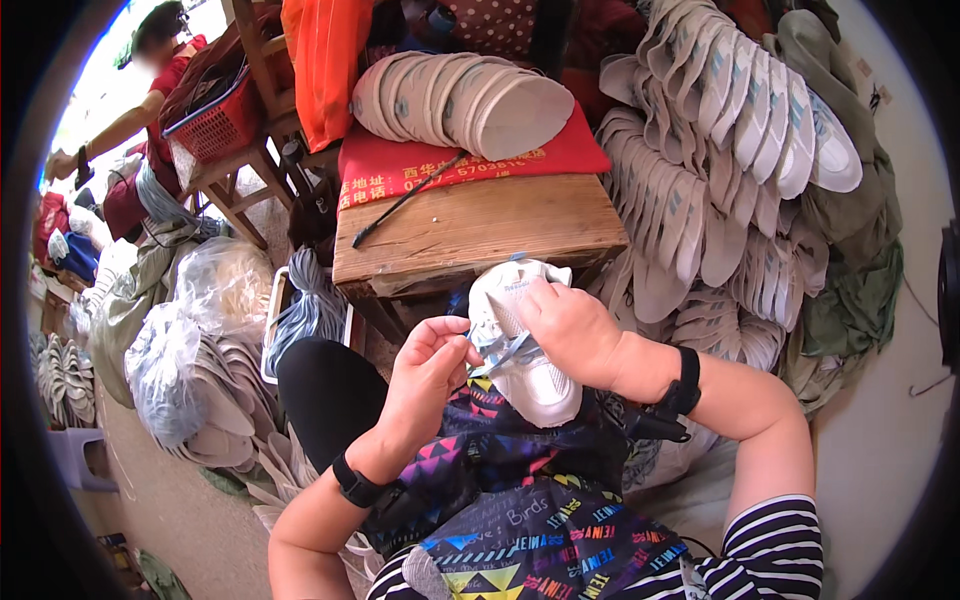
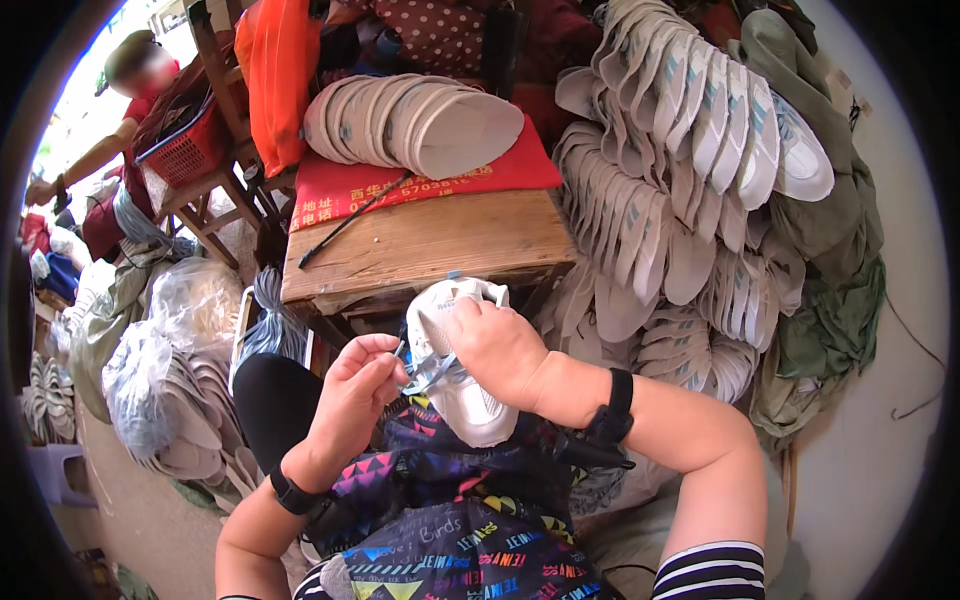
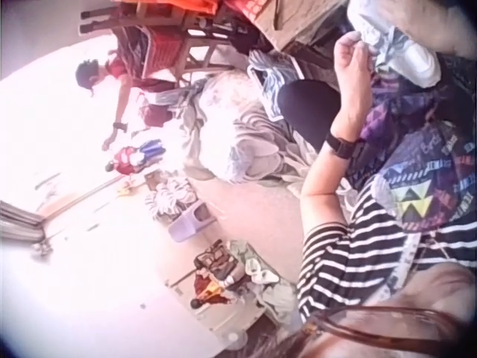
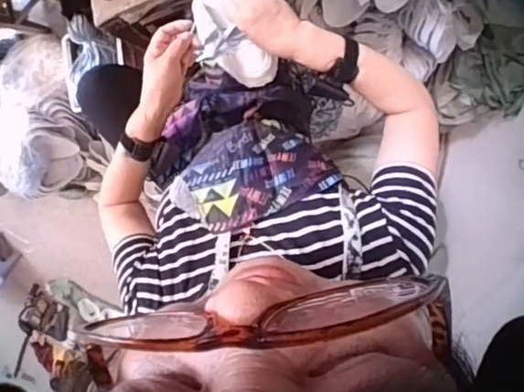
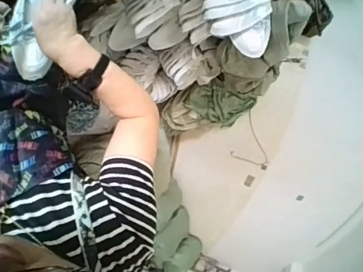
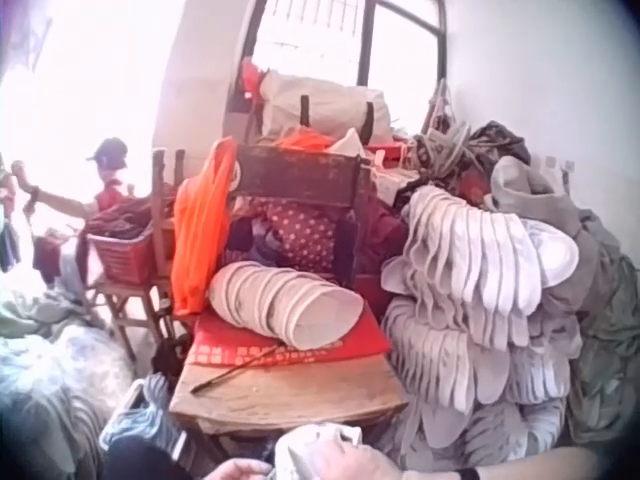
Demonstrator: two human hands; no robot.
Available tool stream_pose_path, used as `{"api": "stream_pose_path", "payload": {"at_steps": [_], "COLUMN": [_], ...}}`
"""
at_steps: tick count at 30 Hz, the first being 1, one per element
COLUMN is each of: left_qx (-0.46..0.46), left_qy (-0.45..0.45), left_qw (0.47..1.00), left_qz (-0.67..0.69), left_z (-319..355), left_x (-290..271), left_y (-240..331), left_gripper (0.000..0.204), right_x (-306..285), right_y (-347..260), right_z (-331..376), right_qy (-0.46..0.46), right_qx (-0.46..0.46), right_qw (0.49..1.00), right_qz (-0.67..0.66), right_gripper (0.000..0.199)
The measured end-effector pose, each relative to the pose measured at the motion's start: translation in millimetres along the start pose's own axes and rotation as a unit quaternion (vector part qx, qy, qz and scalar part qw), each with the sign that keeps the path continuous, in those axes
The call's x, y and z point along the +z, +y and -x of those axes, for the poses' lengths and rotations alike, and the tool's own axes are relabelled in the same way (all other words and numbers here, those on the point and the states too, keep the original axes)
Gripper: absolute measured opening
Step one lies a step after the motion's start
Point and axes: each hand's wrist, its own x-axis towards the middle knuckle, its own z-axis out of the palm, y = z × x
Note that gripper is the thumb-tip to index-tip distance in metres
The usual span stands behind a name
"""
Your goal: The person laces a shoe by hand, threading a shoelace through the eyelets and pulling it tight. They repeat this process, crossing the ends over the tongue until the shoe is fully laced.
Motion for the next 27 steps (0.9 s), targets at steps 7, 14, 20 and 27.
{"api": "stream_pose_path", "payload": {"at_steps": [7, 14, 20, 27], "left_qx": [-0.015, -0.032, -0.032, -0.030], "left_qy": [0.017, 0.006, -0.008, 0.018], "left_qw": [1.000, 0.999, 0.998, 0.999], "left_qz": [-0.003, -0.017, -0.049, -0.017], "left_z": [2, 1, 4, 7], "left_x": [-6, -5, 4, -3], "left_y": [-2, -11, -8, -5], "left_gripper": [0.015, 0.015, 0.013, 0.013], "right_x": [6, 14, 3, 0], "right_y": [5, 0, 8, 13], "right_z": [3, -3, -11, 1], "right_qy": [-0.002, 0.021, -0.017, -0.036], "right_qx": [0.046, 0.054, 0.059, 0.111], "right_qw": [0.999, 0.997, 0.998, 0.989], "right_qz": [-0.026, -0.053, -0.033, -0.089], "right_gripper": [0.018, 0.017, 0.022, 0.014]}}
